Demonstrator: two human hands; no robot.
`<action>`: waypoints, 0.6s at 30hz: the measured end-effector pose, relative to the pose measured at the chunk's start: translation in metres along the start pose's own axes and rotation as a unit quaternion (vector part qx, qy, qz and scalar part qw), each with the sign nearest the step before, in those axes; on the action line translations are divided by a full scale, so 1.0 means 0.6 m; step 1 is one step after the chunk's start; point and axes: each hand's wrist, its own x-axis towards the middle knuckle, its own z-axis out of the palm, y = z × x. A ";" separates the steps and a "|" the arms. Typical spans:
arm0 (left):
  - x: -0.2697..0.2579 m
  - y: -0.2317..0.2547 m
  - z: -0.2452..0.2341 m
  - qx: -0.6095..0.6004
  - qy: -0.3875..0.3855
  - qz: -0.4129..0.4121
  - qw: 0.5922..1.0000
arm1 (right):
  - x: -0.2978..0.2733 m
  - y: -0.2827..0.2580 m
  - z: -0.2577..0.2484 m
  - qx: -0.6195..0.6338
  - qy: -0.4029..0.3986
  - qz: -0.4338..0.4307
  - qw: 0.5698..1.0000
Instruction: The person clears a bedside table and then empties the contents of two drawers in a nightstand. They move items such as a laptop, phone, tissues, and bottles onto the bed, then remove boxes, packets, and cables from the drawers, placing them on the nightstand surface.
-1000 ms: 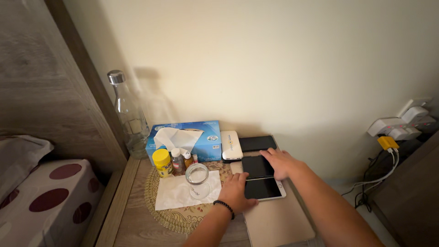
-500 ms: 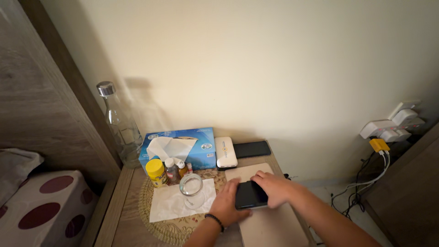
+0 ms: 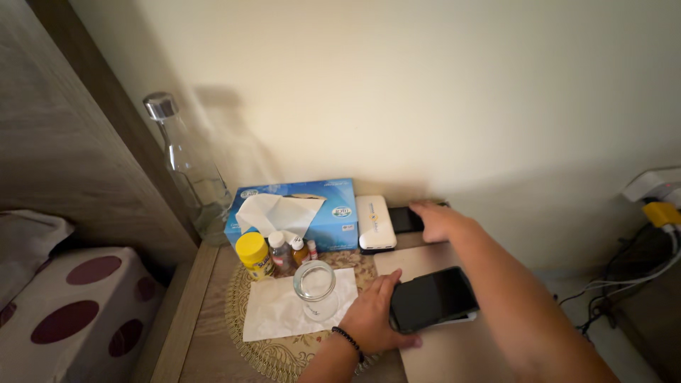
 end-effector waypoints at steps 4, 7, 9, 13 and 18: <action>-0.003 0.008 -0.005 0.007 -0.018 -0.015 1.000 | 0.001 -0.017 -0.024 -0.069 -0.060 0.035 0.995; -0.005 0.006 0.005 -0.001 0.009 -0.013 1.000 | -0.032 -0.026 -0.049 -0.033 -0.046 0.041 0.998; -0.003 0.006 0.007 0.002 0.011 -0.019 1.000 | -0.054 -0.036 -0.069 -0.013 -0.025 0.053 0.998; -0.002 0.004 0.008 -0.018 0.012 -0.030 0.999 | -0.093 -0.047 -0.112 -0.018 0.045 0.013 0.999; -0.004 0.008 0.010 -0.086 0.052 -0.049 0.994 | -0.175 -0.072 -0.153 0.075 0.018 -0.109 0.991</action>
